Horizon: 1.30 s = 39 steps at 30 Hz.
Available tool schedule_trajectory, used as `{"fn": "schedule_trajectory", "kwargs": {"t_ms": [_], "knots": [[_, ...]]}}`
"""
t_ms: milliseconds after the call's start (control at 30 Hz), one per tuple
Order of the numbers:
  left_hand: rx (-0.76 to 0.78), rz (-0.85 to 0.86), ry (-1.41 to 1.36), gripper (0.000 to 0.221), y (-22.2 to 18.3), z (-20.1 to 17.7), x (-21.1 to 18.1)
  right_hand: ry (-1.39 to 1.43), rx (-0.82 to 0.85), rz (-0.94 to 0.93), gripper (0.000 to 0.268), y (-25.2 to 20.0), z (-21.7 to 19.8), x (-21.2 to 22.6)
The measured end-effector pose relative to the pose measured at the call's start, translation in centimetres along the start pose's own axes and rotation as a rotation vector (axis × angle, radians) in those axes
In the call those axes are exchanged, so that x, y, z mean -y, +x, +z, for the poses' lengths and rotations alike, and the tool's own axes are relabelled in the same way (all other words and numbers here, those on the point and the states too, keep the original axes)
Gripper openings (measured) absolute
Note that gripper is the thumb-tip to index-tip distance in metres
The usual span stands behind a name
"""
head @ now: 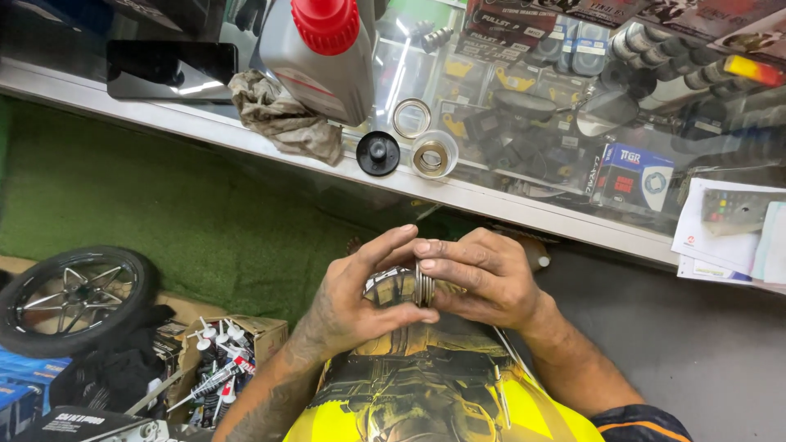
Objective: Servicing and inspecting motorcycle steering head bearings and triple tree assembly
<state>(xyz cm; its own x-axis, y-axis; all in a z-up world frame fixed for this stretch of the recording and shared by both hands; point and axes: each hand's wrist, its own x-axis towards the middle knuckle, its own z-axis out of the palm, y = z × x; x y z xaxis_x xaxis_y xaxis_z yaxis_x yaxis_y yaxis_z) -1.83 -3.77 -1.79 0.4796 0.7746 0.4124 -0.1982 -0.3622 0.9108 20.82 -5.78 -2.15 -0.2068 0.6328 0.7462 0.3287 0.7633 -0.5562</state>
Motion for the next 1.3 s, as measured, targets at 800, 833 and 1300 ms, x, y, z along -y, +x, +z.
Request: {"fn": "schedule_trajectory", "kwargs": {"t_ms": [800,833,1300], "knots": [[-0.105,-0.165,-0.046,0.094,-1.1,-2.0,4.0,0.033,0.226,0.181,0.041,3.9,0.2,-2.0],[-0.108,-0.165,-0.047,0.094,-0.7,-2.1,3.8,0.034,0.23,0.182,0.041,3.8,-0.6,-3.0],[-0.252,-0.186,-0.08,0.093,-1.3,-3.7,4.6,-1.082,0.647,0.183,0.021,6.2,-0.2,-10.2]]}}
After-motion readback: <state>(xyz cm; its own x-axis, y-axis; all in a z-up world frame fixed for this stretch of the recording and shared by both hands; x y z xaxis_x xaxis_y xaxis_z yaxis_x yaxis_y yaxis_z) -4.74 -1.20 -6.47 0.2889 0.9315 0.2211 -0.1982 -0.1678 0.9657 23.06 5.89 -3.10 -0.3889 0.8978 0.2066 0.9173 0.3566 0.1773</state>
